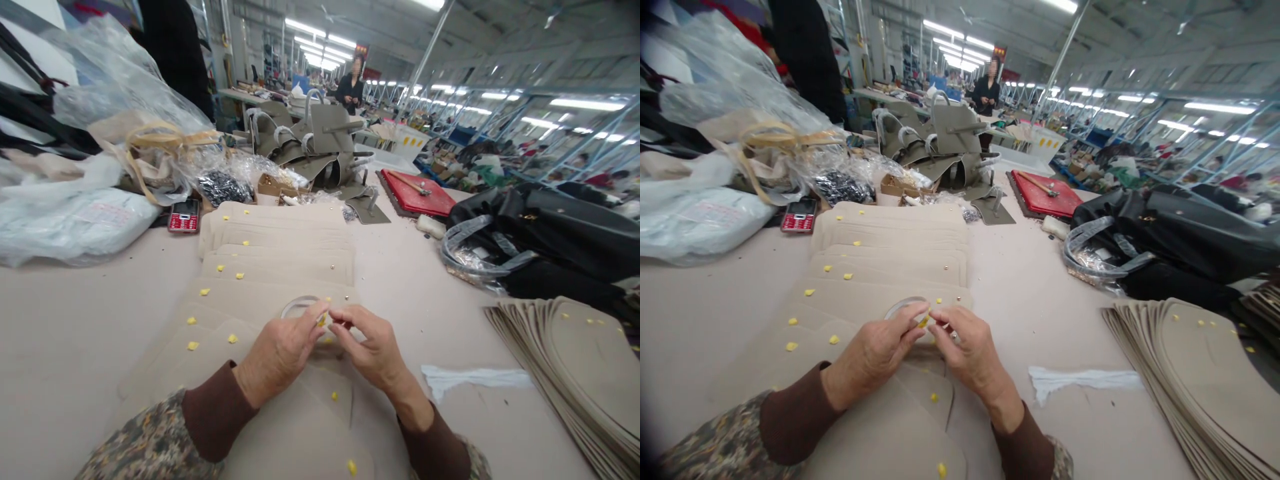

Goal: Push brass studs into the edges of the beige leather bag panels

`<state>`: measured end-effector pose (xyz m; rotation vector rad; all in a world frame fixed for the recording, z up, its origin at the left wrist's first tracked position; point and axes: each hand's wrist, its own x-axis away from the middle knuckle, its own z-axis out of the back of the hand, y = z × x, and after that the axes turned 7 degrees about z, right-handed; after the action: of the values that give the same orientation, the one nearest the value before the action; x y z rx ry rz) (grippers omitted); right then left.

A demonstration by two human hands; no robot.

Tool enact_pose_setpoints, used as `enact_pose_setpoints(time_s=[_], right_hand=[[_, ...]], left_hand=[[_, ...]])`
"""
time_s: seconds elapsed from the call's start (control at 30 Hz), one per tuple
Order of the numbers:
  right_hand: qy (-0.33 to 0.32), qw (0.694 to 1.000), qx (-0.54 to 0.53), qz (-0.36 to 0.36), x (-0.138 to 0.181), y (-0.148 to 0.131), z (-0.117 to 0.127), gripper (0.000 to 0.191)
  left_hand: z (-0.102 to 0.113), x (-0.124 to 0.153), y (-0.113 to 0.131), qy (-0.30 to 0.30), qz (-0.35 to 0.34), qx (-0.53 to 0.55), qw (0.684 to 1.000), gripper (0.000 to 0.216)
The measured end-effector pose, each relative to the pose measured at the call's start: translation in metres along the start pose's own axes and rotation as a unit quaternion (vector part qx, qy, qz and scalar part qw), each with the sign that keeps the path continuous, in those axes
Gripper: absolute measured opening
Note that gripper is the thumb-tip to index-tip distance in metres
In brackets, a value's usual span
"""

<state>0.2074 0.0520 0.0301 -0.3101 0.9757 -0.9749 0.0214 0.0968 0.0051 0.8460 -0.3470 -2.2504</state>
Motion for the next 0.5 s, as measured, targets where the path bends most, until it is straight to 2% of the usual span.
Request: enact_pose_setpoints(time_s=[0.17,0.4,0.5], right_hand=[[-0.027,0.996,0.055,0.061,0.004,-0.002,-0.004,0.019],[0.027,0.987,0.146,0.059,0.01,-0.008,-0.009,0.02],[0.036,0.987,0.15,0.038,0.011,-0.011,-0.007,0.02]], left_hand=[[-0.003,0.003,0.008,0.0,-0.03,-0.021,0.999,0.034],[0.008,-0.001,0.022,-0.057,0.035,0.046,0.997,0.019],[0.009,-0.006,0.024,-0.053,0.042,0.04,0.997,0.023]])
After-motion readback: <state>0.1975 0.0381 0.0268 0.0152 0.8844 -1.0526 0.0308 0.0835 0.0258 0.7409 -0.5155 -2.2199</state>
